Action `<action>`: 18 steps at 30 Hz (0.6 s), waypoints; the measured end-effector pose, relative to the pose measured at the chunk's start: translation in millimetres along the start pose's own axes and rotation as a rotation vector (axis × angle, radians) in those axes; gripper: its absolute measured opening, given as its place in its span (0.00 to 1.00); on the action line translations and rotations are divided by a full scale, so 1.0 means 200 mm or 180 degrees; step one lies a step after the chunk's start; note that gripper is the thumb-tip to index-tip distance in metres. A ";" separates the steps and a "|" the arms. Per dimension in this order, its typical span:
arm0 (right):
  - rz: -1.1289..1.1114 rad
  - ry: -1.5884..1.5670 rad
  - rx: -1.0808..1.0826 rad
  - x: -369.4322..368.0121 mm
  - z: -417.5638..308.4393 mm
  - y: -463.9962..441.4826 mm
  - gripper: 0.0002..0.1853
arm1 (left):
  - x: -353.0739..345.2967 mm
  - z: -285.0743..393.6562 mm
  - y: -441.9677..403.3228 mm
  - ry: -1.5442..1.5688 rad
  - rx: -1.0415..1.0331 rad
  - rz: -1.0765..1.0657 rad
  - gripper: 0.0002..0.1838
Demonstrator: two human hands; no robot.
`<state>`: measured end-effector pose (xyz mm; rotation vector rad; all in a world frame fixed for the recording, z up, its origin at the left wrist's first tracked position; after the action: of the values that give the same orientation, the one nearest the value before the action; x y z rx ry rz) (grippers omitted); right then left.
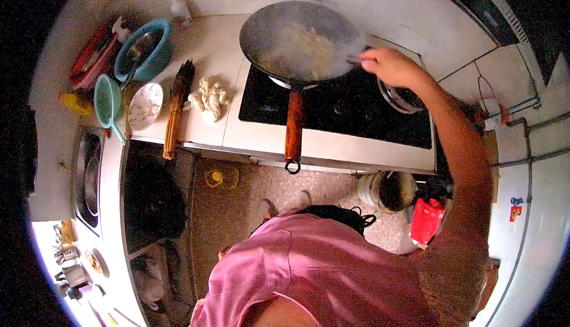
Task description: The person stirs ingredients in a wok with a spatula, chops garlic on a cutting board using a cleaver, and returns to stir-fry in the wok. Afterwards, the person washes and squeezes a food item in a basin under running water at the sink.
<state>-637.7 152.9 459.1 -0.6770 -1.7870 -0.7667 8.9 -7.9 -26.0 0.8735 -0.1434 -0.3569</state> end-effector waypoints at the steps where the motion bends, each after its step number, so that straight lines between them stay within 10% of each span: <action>1: 0.0203 -0.0171 -0.0161 0.00 0.04 -0.09 0.16 | -0.01 0.02 -0.01 0.0082 0.0023 -0.0035 0.15; 9: 0.0620 -0.0243 -0.0411 -0.41 0.10 -0.23 0.19 | -0.02 0.19 -0.02 0.0102 -0.0129 0.0146 0.14; 18: 0.0436 0.1590 -0.0267 0.25 -0.02 0.10 0.15 | 0.01 0.02 0.10 -0.0434 -0.0167 0.0133 0.12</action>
<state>-636.2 167.4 511.1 -0.5926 -1.2493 -0.8355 15.9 0.9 -8.1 0.7932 -0.2768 -0.3795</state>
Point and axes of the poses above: each hand's wrist, its own y-axis away from the middle knuckle, its own x-axis out of the back of the hand, z = x × y, the point moved 2 cm from there along -y, towards the middle knuckle, and after that the axes turned 13 degrees about -x, right-handed, at the moved point
